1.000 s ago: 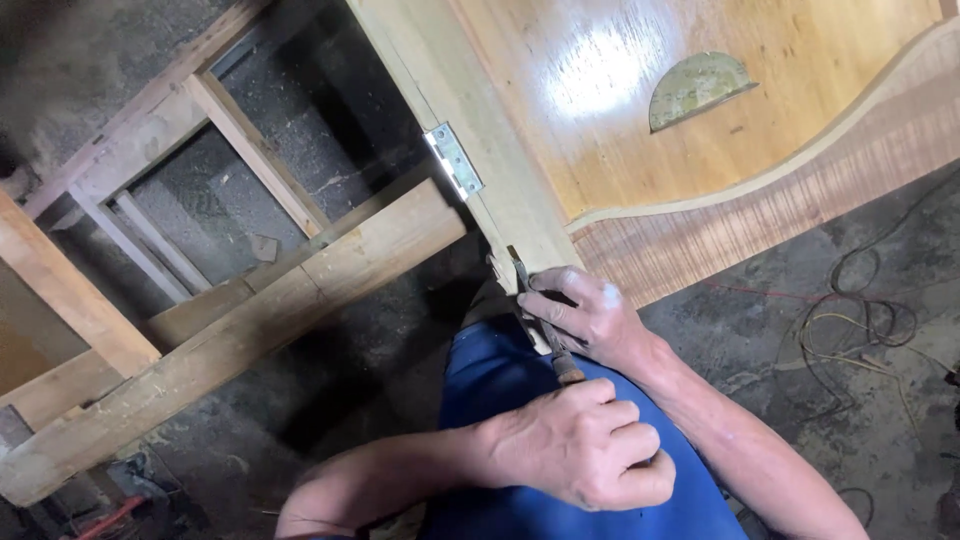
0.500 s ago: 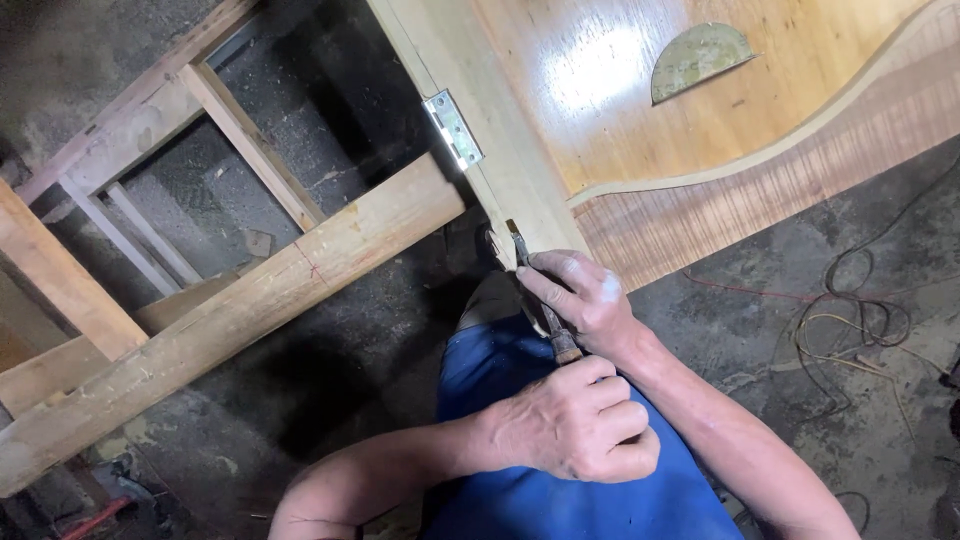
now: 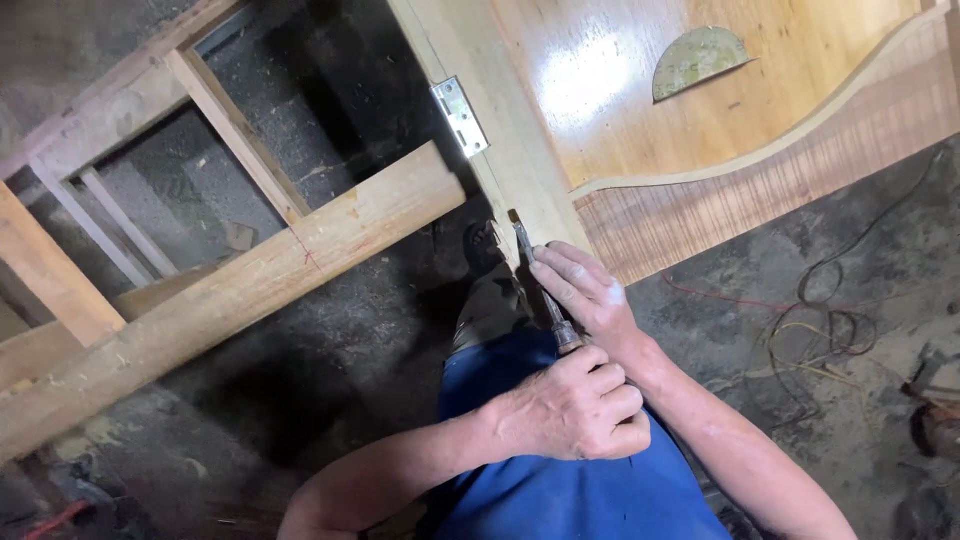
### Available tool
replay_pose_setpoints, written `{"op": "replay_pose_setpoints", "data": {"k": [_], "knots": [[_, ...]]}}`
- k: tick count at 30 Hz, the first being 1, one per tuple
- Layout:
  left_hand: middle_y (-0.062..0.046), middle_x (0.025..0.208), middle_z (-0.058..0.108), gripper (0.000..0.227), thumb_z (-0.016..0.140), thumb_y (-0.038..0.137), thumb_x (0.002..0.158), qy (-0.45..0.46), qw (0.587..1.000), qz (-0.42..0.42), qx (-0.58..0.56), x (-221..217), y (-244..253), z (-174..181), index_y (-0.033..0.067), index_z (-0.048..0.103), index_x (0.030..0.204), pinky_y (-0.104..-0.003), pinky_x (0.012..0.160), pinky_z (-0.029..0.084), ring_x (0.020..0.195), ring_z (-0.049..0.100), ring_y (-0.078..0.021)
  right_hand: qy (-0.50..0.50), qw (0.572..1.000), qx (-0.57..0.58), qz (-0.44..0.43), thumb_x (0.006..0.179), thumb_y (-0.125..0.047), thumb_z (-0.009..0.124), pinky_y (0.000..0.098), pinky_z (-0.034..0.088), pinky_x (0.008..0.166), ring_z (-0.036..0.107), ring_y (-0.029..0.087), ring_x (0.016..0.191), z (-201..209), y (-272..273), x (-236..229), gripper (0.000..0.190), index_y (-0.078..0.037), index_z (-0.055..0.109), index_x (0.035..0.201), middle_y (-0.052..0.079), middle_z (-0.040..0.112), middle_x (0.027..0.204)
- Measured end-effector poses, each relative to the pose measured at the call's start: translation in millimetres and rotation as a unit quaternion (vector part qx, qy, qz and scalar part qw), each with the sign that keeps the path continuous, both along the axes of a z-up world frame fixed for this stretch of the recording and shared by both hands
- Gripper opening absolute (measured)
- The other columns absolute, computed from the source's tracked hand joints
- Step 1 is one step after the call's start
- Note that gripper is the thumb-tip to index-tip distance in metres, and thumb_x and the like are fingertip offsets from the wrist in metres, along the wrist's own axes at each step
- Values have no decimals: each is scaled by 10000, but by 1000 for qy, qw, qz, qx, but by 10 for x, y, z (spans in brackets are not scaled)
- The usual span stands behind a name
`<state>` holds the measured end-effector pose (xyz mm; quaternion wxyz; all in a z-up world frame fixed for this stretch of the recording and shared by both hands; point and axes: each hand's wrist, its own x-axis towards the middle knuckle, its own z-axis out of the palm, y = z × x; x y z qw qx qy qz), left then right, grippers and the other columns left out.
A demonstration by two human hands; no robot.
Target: Using a hand chisel and mallet to carve out a hinge mortise on the edge of a wooden door.
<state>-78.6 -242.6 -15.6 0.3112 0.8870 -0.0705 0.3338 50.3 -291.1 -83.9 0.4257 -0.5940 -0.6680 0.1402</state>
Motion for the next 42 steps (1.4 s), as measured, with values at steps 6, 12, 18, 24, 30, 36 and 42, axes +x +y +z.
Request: {"op": "replay_pose_setpoints", "data": {"k": [6,12,18,24,30,36,42], "knots": [[-61,653,433,248,538,-134,861,-19,999,43,-10,20,-135,-120,88,487,763,-365,607,361,586,371,-219,12,996,-42,75,1116,-165,471,568,498,1157,535,476,1347,-15,-43,159,388,28,487,1451,285,544,1438],[-89,686,418,292,448,84,1018,-66,992,102,23,70,-549,-720,106,478,728,-446,743,540,628,466,-279,-15,994,49,101,1073,-472,368,601,539,892,649,541,1047,-198,61,283,675,102,667,1265,313,659,1204],[-100,697,400,280,471,8,1012,-60,987,141,57,-14,-626,-466,71,508,742,-503,811,570,632,463,-297,-32,990,76,115,1067,-393,462,587,540,901,642,500,1053,-211,38,307,531,39,706,1255,263,664,1205],[-141,1059,650,86,571,56,996,20,957,278,74,-108,-826,-223,104,628,952,-611,977,568,999,625,-320,-72,991,91,73,1087,-326,480,531,535,891,638,454,1071,-196,-49,219,410,-46,705,1284,217,649,1194],[-276,1371,519,326,706,100,902,107,895,431,-33,-157,-1158,-272,118,677,1226,-584,990,526,1245,571,-502,-68,988,140,19,951,-289,736,495,555,890,665,389,984,-399,-30,144,295,-67,768,1143,169,715,1122],[-165,1069,707,694,871,138,710,84,842,416,-332,-36,-1324,-248,85,642,1364,-532,927,550,944,723,-377,-46,989,140,8,912,-246,800,492,548,908,666,373,985,-416,-32,138,317,-40,759,1149,161,734,1120],[-218,1038,695,653,850,146,765,132,819,441,-343,32,-1316,-130,195,658,1388,-572,888,546,924,721,-443,-60,991,119,29,914,-280,811,488,540,913,660,370,1008,-354,-36,187,389,-26,736,1200,166,726,1170]]}}
